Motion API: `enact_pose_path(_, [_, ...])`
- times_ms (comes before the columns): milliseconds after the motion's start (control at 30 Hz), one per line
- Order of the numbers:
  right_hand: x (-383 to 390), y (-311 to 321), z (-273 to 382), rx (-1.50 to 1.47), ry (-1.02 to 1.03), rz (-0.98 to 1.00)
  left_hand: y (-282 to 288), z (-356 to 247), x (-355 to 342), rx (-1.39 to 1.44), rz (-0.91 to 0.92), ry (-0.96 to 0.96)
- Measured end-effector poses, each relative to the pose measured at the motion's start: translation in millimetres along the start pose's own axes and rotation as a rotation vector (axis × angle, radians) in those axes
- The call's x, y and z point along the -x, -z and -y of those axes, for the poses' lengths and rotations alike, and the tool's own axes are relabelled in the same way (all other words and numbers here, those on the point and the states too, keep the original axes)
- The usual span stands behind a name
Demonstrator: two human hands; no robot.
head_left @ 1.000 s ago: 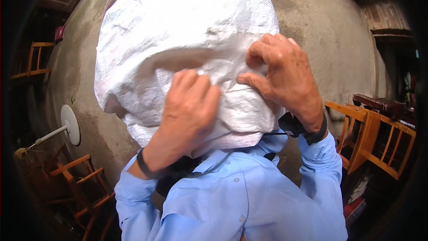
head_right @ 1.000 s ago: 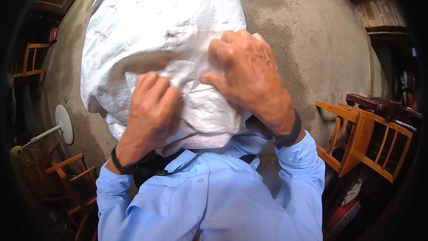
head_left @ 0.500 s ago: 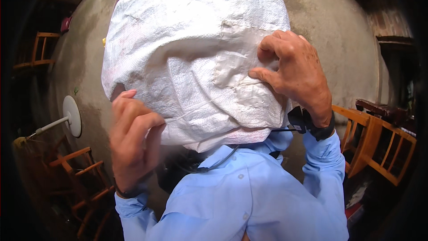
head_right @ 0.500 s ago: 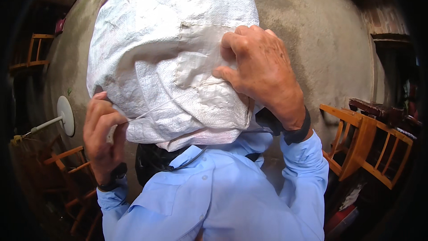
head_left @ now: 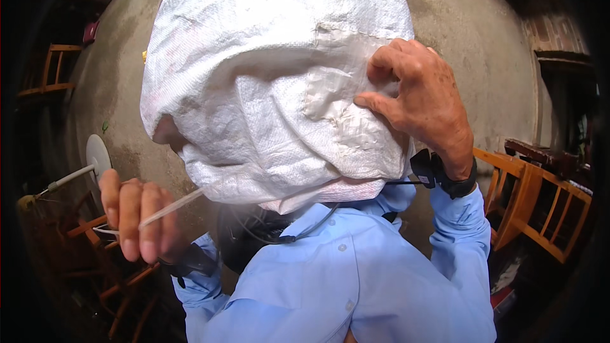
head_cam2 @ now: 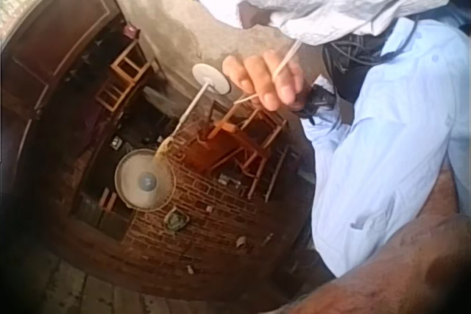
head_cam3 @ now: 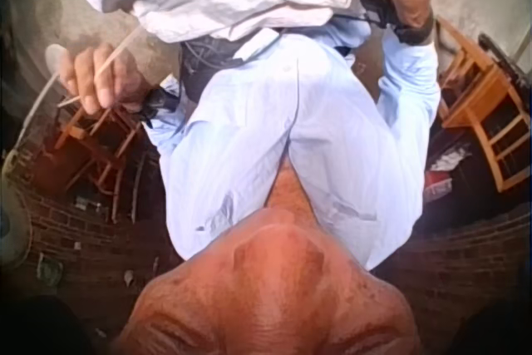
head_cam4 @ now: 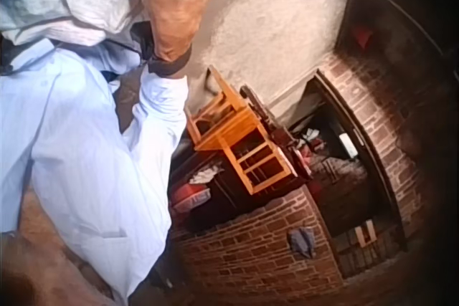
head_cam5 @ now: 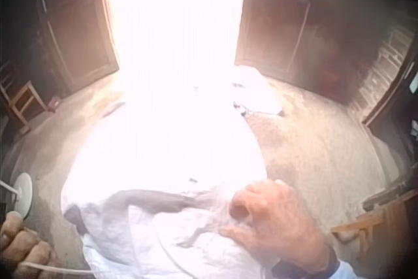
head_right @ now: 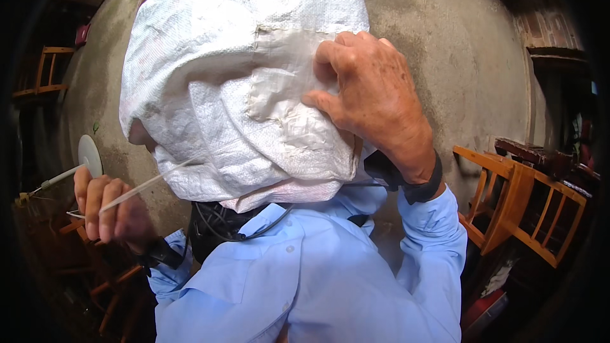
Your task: Sewing and repairing a woven plastic bag using a needle, thread, and scissors.
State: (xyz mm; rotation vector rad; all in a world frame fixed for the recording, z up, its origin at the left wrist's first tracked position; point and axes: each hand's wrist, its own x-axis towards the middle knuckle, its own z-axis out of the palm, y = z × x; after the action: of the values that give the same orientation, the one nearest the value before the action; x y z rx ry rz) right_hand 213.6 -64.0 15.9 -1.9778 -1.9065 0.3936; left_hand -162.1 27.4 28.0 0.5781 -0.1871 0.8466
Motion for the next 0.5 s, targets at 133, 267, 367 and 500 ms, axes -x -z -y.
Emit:
enact_pose_path(133, [-1, -1, 1, -0.011, -0.014, -0.002, -10, -26, 27, -0.107, -0.197, -0.147])
enact_pose_path(267, [-1, 1, 1, -0.009, -0.012, 0.010, -8, -47, 44, -0.317, -0.211, -0.122])
enact_pose_path(367, [-2, 3, 2, -0.002, -0.012, 0.019, -2, -48, 49, -0.488, -0.192, -0.075])
enact_pose_path(500, [-2, 7, 6, -0.021, 0.057, -0.041, -27, -20, 25, -0.782, -0.331, 0.073])
